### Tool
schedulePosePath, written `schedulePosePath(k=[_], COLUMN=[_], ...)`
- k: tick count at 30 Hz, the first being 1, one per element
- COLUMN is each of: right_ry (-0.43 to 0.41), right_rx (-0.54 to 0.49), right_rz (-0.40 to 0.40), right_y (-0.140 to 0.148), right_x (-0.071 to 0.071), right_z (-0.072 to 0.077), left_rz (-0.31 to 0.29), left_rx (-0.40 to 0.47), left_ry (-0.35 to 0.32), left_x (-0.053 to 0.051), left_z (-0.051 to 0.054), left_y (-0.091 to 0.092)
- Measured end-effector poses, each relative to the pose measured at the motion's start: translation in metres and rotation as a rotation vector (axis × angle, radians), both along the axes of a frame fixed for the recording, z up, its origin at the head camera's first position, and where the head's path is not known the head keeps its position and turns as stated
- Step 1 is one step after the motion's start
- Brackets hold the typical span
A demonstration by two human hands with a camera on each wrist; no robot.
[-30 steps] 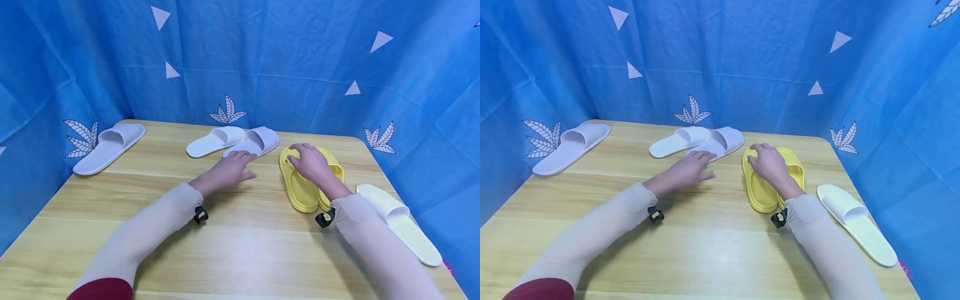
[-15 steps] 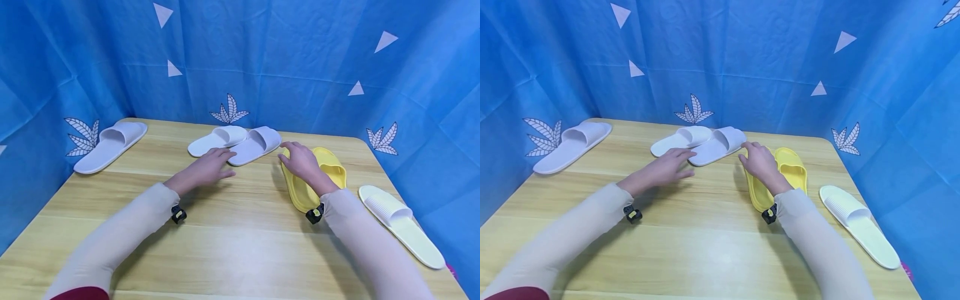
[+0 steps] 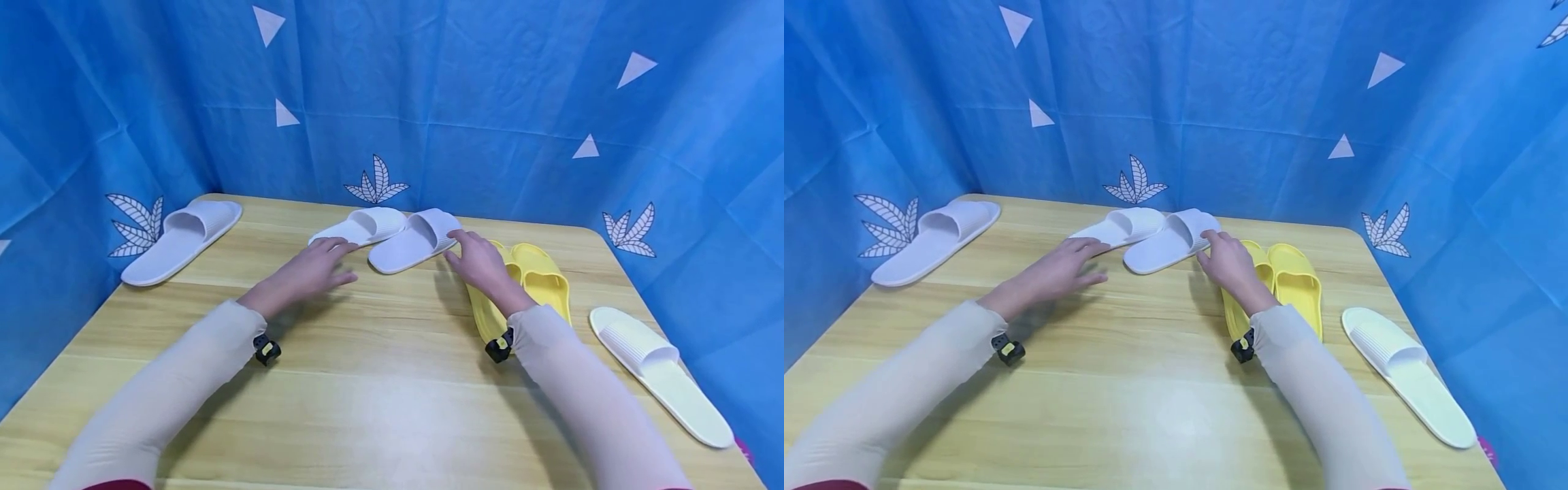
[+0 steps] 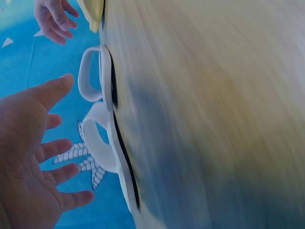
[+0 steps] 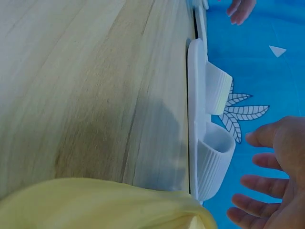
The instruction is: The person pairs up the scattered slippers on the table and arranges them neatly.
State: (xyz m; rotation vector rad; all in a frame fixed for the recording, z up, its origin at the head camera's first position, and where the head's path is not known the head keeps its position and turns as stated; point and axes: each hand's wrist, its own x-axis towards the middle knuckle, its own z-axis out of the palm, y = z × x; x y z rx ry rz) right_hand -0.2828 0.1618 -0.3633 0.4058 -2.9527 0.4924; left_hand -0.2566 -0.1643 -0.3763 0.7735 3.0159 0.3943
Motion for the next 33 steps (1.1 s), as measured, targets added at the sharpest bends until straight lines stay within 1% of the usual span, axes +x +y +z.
schedulePosePath(k=[6, 10, 14, 18, 26, 33], right_ry=[-0.015, -0.026, -0.025, -0.014, -0.059, -0.118], right_rx=[0.001, -0.001, -0.011, -0.009, 0.006, 0.025], right_rz=[-0.021, -0.027, -0.024, -0.022, -0.034, -0.051], right_y=[-0.004, -0.008, -0.012, -0.016, -0.025, -0.033], right_x=[-0.006, -0.011, -0.015, -0.019, -0.03, -0.04], right_z=[-0.001, -0.004, -0.004, -0.003, -0.004, -0.005], left_rz=[0.034, 0.058, 0.068, 0.081, 0.128, 0.165], left_rx=[-0.007, -0.008, -0.011, -0.01, -0.024, -0.039], left_ry=[0.021, 0.032, 0.054, 0.068, 0.065, 0.072], left_x=[-0.003, -0.006, -0.01, -0.012, -0.018, -0.023], left_z=[0.002, -0.001, -0.005, -0.005, -0.005, -0.005], left_y=[-0.016, -0.03, -0.045, -0.06, -0.089, -0.113])
